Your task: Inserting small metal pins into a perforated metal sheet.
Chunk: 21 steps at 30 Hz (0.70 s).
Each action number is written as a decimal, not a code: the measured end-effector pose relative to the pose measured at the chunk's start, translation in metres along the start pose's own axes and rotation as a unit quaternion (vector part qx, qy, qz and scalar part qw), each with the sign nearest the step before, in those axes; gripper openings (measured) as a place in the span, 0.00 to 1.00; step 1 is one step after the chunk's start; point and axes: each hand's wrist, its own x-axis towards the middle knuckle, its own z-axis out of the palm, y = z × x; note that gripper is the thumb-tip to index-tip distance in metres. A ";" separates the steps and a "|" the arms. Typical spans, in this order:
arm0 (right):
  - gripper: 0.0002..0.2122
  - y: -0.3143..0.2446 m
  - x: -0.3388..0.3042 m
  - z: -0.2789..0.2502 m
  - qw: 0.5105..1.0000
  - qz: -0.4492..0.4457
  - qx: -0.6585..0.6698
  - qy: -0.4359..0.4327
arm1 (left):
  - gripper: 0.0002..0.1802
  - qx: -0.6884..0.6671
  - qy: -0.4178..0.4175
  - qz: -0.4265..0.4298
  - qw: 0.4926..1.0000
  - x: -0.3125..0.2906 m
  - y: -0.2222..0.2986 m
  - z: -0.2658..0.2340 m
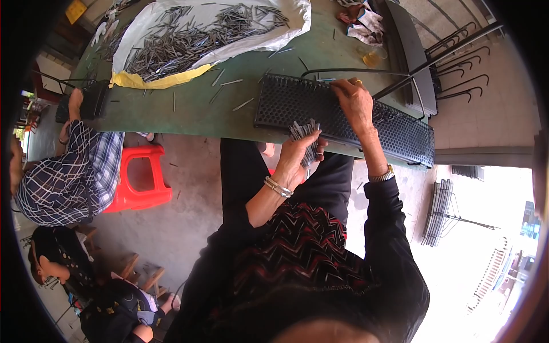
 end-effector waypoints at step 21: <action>0.07 -0.036 -0.048 -0.045 0.864 0.202 0.359 -0.290 | 0.09 0.069 -0.019 0.022 0.997 -0.007 0.000 0.006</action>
